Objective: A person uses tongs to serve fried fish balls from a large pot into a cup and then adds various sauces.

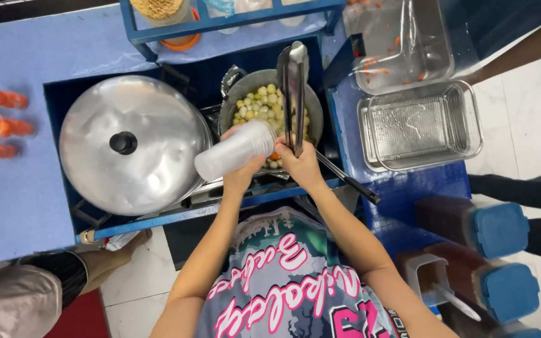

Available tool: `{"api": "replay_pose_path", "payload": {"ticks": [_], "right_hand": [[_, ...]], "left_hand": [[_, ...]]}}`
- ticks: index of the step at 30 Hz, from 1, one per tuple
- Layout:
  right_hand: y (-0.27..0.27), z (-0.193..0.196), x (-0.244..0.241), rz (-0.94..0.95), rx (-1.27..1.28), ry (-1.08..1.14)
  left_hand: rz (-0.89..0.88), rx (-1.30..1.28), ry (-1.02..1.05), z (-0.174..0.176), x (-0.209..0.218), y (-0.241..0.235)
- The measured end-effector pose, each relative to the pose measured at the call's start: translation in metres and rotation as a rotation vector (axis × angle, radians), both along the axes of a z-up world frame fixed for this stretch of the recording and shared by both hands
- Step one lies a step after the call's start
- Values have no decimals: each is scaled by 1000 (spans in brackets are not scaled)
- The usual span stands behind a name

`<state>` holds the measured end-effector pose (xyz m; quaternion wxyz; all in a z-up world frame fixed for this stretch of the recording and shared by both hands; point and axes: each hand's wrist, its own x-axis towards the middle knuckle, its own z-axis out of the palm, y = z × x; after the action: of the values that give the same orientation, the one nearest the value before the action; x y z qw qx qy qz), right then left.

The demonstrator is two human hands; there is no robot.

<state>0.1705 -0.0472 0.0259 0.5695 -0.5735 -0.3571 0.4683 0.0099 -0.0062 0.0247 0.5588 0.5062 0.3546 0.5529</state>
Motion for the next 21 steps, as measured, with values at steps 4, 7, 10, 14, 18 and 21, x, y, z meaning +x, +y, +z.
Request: {"api": "replay_pose_path", "payload": {"ticks": [4,7,10,14,18,21], "right_hand": [[-7,2,-7,-70,6,-3],[-8,14,-8,-176,61,-288],[-8,28,-6,-234,66,-462],[-7,20,5,-245,37,-395],[-7,16,13,-244,26,-309],[-3,44,20,-214,62,-427]], "left_hand": [[59,-31,108,-10,-1,-3],[116,-42,222,-10,5,-1],[103,88,201,-6,19,2],[45,165,222,-15,27,12],[43,201,256,-6,37,14],[131,148,316,9,44,6]]}}
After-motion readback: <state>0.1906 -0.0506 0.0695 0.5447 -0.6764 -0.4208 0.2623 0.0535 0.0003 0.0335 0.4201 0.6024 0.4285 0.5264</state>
